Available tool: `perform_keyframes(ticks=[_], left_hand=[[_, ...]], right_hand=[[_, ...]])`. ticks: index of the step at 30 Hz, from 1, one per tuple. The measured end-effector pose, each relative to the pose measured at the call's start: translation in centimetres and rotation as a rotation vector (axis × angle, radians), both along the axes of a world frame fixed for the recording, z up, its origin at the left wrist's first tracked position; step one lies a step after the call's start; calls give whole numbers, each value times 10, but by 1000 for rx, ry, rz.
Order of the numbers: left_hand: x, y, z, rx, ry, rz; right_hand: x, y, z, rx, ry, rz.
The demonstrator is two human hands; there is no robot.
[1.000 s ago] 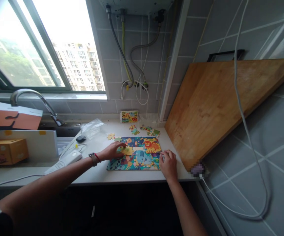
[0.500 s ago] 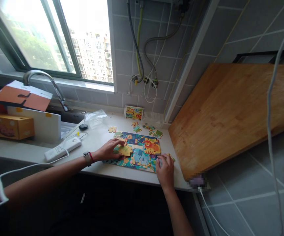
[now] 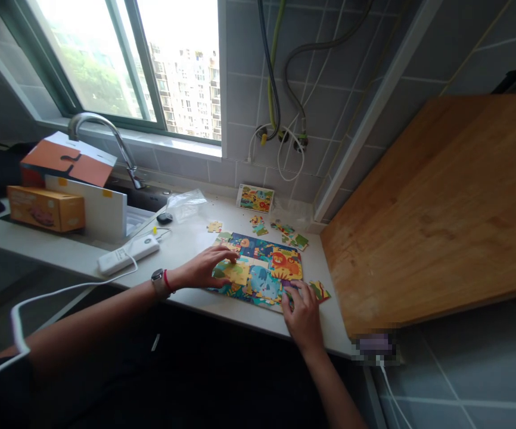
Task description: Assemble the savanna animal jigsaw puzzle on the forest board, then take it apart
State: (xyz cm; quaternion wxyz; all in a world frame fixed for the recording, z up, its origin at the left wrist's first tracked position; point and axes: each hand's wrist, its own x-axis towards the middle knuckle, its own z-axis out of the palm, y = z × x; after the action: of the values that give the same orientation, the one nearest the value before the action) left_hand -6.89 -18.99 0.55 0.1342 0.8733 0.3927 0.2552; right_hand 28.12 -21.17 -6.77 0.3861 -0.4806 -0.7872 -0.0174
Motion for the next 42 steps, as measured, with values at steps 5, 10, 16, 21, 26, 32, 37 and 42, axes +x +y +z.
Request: perform_keyframes(ticks=[5,10,16,21,26,32,37,42], left_hand=[[-23,-25,0,-54,24,18],[-39,-52,-7,-90,23,47],[-32,-53,-16,-115,-13,65],[-20,-37,-22,-79,-50,13],[-6,-25,-23,-86,-27,-16],[-12,-29,-26,-97,-43,24],[-28,-39,-33,-119,-77,117],[-31,-50,-39,-124,-104,196]], right_hand=[[1,0,-2,-8,12,14],[1,1,-4,-29,6,37],[2,3,-4,-45,7,37],[3,3,-3,-44,-10,38],[4,2,-3,-30,-31,55],[3,2,-2,-26,-23,61],[2,2,0,-15,-24,71],[1,1,4,0,-7,88]])
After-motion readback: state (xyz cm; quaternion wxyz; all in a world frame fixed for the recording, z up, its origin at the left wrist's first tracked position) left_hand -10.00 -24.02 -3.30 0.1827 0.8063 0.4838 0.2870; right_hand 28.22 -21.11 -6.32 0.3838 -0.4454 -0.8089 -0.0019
